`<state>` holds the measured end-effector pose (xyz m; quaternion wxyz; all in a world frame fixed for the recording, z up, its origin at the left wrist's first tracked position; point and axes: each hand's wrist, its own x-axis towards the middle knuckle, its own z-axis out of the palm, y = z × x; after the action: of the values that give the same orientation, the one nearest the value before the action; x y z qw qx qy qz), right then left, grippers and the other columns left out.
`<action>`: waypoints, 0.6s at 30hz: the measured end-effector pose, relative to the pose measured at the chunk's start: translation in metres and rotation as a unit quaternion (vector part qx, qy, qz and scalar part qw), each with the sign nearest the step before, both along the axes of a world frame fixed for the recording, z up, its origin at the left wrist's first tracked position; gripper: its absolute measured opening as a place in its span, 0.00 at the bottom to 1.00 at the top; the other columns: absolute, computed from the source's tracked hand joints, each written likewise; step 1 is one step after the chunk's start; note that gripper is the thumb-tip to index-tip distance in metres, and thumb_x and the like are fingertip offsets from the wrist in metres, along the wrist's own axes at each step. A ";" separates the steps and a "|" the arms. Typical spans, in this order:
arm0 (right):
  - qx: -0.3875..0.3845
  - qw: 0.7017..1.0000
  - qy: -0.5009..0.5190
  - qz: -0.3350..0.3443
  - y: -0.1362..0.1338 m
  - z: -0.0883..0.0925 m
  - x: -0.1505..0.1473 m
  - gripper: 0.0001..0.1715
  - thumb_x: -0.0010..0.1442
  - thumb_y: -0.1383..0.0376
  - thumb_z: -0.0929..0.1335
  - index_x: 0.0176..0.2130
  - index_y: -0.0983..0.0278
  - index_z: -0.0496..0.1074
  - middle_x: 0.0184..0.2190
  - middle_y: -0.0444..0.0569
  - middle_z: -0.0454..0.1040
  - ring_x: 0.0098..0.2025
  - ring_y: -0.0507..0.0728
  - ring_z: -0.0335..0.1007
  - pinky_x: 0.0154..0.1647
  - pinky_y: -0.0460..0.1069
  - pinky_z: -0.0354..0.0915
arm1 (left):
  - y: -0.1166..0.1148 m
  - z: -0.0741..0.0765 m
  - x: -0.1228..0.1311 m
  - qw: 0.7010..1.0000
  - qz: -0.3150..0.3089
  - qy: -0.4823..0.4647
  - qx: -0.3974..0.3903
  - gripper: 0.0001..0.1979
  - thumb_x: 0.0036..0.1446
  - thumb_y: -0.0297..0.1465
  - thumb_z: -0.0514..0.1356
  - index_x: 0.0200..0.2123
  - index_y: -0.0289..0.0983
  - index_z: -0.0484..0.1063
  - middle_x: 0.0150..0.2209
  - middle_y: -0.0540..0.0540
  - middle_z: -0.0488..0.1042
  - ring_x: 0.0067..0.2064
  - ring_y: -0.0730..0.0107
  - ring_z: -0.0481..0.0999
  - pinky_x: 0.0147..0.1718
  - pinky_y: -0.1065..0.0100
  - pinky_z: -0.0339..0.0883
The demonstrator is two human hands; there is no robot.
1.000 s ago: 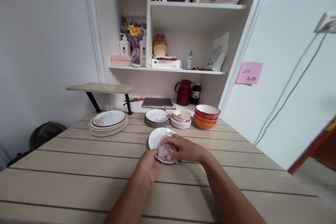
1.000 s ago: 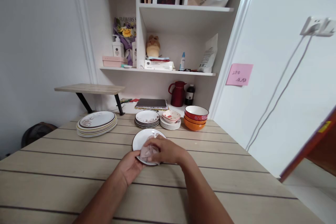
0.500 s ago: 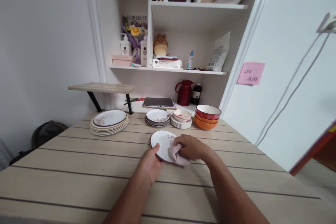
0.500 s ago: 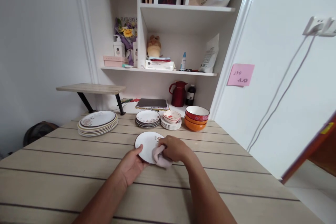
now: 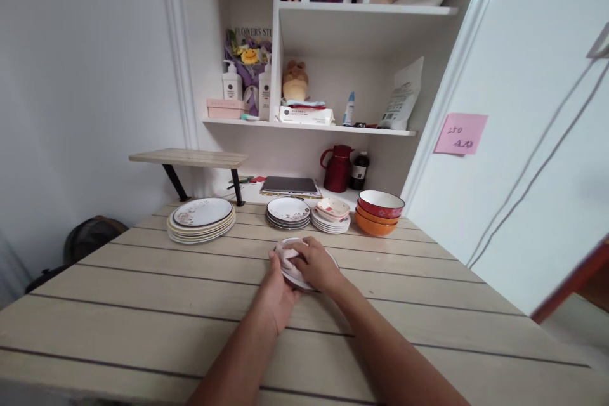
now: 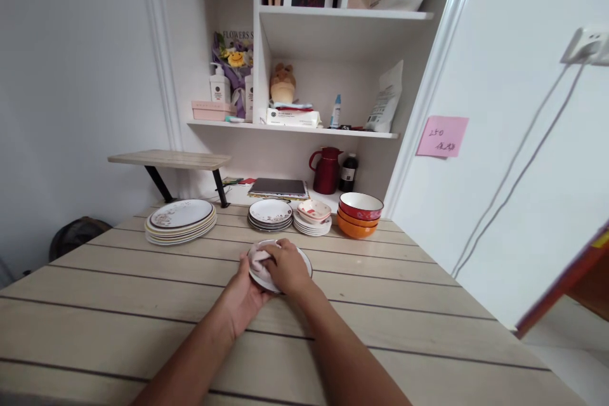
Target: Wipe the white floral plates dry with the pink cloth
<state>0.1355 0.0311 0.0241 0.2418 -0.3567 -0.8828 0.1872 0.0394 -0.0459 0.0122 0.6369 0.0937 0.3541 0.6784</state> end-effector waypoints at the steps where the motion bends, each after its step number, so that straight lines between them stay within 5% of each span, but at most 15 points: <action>1: 0.003 1.000 -0.005 -0.016 0.004 -0.002 -0.001 0.20 0.59 0.65 0.64 0.50 0.55 0.73 0.48 0.52 0.68 0.49 0.58 0.64 0.51 0.50 0.59 | 0.000 0.000 0.000 1.000 0.001 -0.001 -0.006 0.27 0.62 0.46 0.45 0.53 0.34 0.67 0.47 0.37 0.76 0.44 0.62 0.77 0.42 0.62 0.71; 8: 0.013 0.989 -0.082 -0.124 0.028 0.003 0.041 0.22 0.55 0.68 0.65 0.48 0.54 0.75 0.42 0.52 0.67 0.40 0.57 0.67 0.42 0.49 0.61 | 0.002 0.001 -0.002 0.999 0.012 -0.015 -0.034 0.25 0.63 0.45 0.45 0.55 0.35 0.65 0.49 0.36 0.75 0.46 0.59 0.76 0.43 0.57 0.72; 13: -0.016 0.993 -0.113 0.019 0.027 0.012 0.065 0.31 0.48 0.78 0.61 0.43 0.52 0.78 0.38 0.48 0.69 0.39 0.55 0.67 0.43 0.48 0.61 | 0.001 0.002 -0.001 0.999 0.009 -0.023 -0.035 0.24 0.63 0.44 0.45 0.53 0.35 0.67 0.49 0.37 0.75 0.45 0.60 0.77 0.42 0.59 0.72; 18: -0.004 0.996 -0.046 0.080 0.006 0.008 0.027 0.32 0.50 0.77 0.62 0.48 0.52 0.76 0.42 0.48 0.69 0.40 0.54 0.67 0.44 0.47 0.61 | 0.001 0.000 -0.003 0.999 0.017 -0.037 -0.024 0.24 0.63 0.43 0.46 0.53 0.34 0.66 0.47 0.36 0.76 0.44 0.60 0.77 0.41 0.60 0.73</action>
<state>0.1624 0.0373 0.0322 0.1833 -0.2939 -0.9180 0.1933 0.0369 -0.0445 0.0125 0.6404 0.0471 0.3476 0.6833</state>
